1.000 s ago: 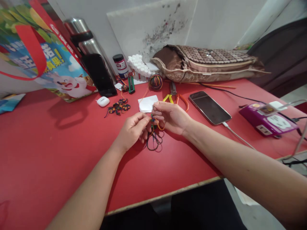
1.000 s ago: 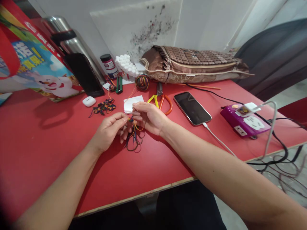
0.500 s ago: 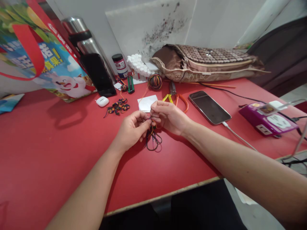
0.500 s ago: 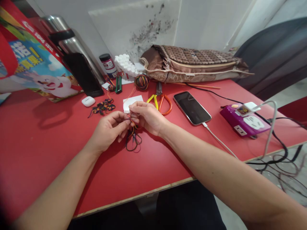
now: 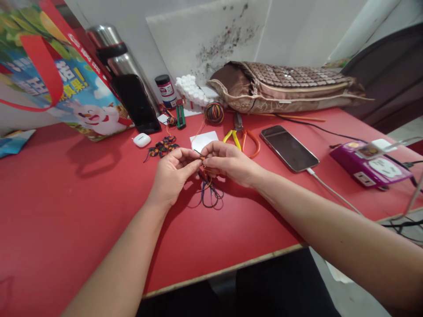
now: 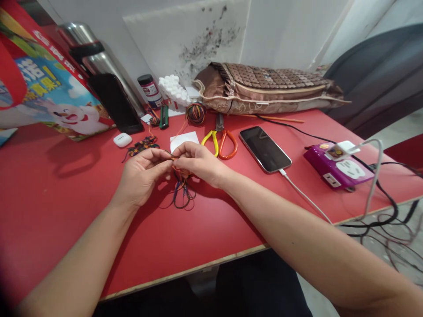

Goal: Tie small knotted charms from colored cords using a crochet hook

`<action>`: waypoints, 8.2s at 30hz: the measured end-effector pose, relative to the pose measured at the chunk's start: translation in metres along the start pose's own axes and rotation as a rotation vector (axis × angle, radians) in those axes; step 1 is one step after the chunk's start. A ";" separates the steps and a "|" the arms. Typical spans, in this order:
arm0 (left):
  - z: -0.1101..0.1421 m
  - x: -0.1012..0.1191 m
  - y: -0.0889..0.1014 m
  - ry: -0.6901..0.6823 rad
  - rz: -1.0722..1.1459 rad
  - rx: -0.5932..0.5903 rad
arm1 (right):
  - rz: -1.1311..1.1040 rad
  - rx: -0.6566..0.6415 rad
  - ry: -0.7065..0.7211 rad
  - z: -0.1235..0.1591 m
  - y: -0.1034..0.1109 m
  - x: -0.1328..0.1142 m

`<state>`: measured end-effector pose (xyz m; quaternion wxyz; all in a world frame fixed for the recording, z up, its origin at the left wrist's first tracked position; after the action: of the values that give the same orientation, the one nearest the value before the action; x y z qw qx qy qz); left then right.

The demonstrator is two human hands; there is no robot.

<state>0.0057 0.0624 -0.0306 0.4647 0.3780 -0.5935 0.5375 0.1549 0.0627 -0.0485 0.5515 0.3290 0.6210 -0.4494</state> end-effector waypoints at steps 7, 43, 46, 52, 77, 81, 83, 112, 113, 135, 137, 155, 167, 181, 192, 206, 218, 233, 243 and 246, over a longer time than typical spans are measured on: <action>0.002 0.000 -0.001 0.027 0.049 0.008 | -0.095 0.005 -0.038 -0.001 0.000 0.000; 0.008 -0.007 -0.016 0.167 0.166 -0.047 | -0.246 -0.089 -0.090 0.003 -0.006 -0.002; 0.010 -0.006 -0.020 0.147 0.213 -0.033 | -0.241 -0.099 -0.032 0.002 -0.006 -0.005; 0.011 -0.003 -0.022 0.137 0.263 -0.035 | -0.254 -0.112 0.027 0.003 -0.008 -0.008; 0.008 -0.001 -0.018 0.125 0.252 -0.010 | -0.220 -0.088 -0.003 0.002 -0.010 -0.001; 0.009 0.000 -0.019 0.123 0.280 -0.042 | -0.232 -0.086 -0.002 0.002 -0.010 -0.002; 0.010 -0.001 -0.021 0.142 0.291 -0.064 | -0.219 -0.084 0.010 0.002 -0.011 -0.003; 0.011 -0.013 -0.022 0.181 0.368 -0.044 | -0.099 -0.080 0.058 0.001 -0.010 -0.004; 0.011 -0.013 -0.021 0.187 0.360 -0.052 | -0.094 -0.083 0.056 0.001 -0.010 -0.004; 0.010 -0.005 -0.027 0.166 0.274 -0.032 | -0.265 -0.012 -0.023 0.001 -0.010 -0.004; 0.010 -0.004 -0.028 0.170 0.250 -0.036 | -0.255 -0.024 -0.020 0.001 -0.010 -0.004; 0.009 -0.008 -0.019 0.196 0.322 -0.006 | -0.313 0.061 -0.095 0.003 -0.008 -0.011; 0.009 -0.007 -0.020 0.093 0.091 -0.096 | -0.229 0.098 -0.132 0.002 0.002 -0.012; 0.009 -0.012 -0.015 0.232 0.152 -0.082 | -0.252 0.023 -0.127 0.003 0.008 -0.012; 0.010 -0.009 -0.022 0.247 0.117 -0.149 | -0.269 0.017 -0.073 0.005 0.007 -0.017; 0.016 -0.010 -0.023 0.329 0.037 -0.170 | -0.297 0.078 -0.120 0.005 0.002 -0.017; 0.021 -0.011 -0.032 0.442 0.134 -0.143 | -0.324 0.268 -0.242 0.007 0.005 -0.018; 0.021 -0.005 -0.029 0.292 0.105 -0.170 | -0.213 0.245 -0.119 0.005 0.011 -0.018; 0.023 -0.002 -0.035 0.217 -0.012 -0.222 | -0.235 0.234 -0.081 0.006 0.008 -0.020; 0.023 -0.003 -0.036 0.218 -0.020 -0.209 | -0.218 0.219 -0.059 0.007 0.007 -0.021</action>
<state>0.0370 0.0347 -0.0230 0.5685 0.2730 -0.5884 0.5060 0.1672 0.0606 -0.0295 0.4784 0.3046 0.5840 -0.5808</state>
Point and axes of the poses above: each hand's wrist, its own z-axis away from the middle knuckle, its own y-axis out of the back of the hand, x = y × z, the point moved 5 cm from there along -z, towards the middle knuckle, and after that the axes turned 12 degrees about z, right-handed, at the moved point
